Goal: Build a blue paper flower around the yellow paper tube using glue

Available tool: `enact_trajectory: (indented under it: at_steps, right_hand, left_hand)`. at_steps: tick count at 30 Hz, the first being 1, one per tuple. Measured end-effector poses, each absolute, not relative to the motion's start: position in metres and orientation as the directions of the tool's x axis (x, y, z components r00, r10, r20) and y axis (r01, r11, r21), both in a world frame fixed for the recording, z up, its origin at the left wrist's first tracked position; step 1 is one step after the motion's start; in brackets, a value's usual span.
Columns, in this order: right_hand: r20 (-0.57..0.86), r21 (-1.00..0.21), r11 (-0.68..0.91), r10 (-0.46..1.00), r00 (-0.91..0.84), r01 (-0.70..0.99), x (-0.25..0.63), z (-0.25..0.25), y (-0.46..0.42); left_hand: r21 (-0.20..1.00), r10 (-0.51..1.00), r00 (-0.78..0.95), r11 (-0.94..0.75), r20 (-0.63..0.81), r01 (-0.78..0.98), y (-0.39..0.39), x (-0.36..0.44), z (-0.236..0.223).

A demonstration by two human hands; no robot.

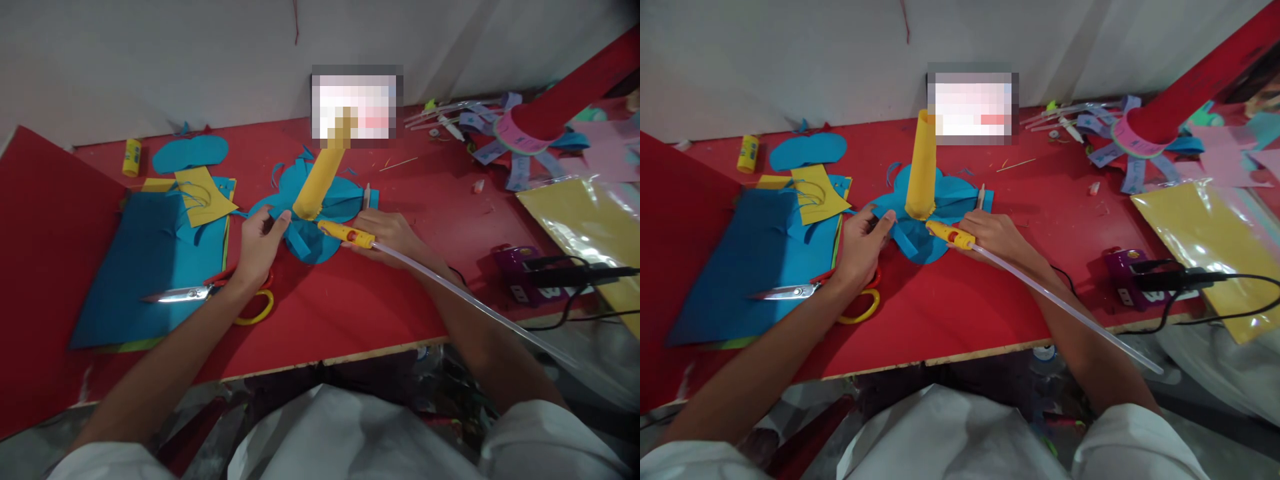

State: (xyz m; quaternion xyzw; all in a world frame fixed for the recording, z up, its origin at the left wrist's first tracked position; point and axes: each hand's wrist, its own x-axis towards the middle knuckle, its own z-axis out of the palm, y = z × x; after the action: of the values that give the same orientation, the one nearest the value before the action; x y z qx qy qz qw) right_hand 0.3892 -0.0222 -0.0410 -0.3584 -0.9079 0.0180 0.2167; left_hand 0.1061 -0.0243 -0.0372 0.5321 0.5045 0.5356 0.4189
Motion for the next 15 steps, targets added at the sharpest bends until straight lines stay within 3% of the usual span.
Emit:
enact_trajectory:
  at_steps: [5,15]
  right_hand:
    - [0.395,-0.142,0.748,0.644,-0.655,0.649,0.387,-0.043,-0.020]
    - [0.285,-0.098,0.739,0.663,-0.693,0.667,0.379,-0.037,-0.020]
  left_hand:
    - [0.989,0.990,-0.032,-0.131,0.134,0.074,-0.026,0.107,-0.035]
    - [0.985,0.990,-0.012,-0.139,0.140,0.100,-0.026,0.107,-0.035]
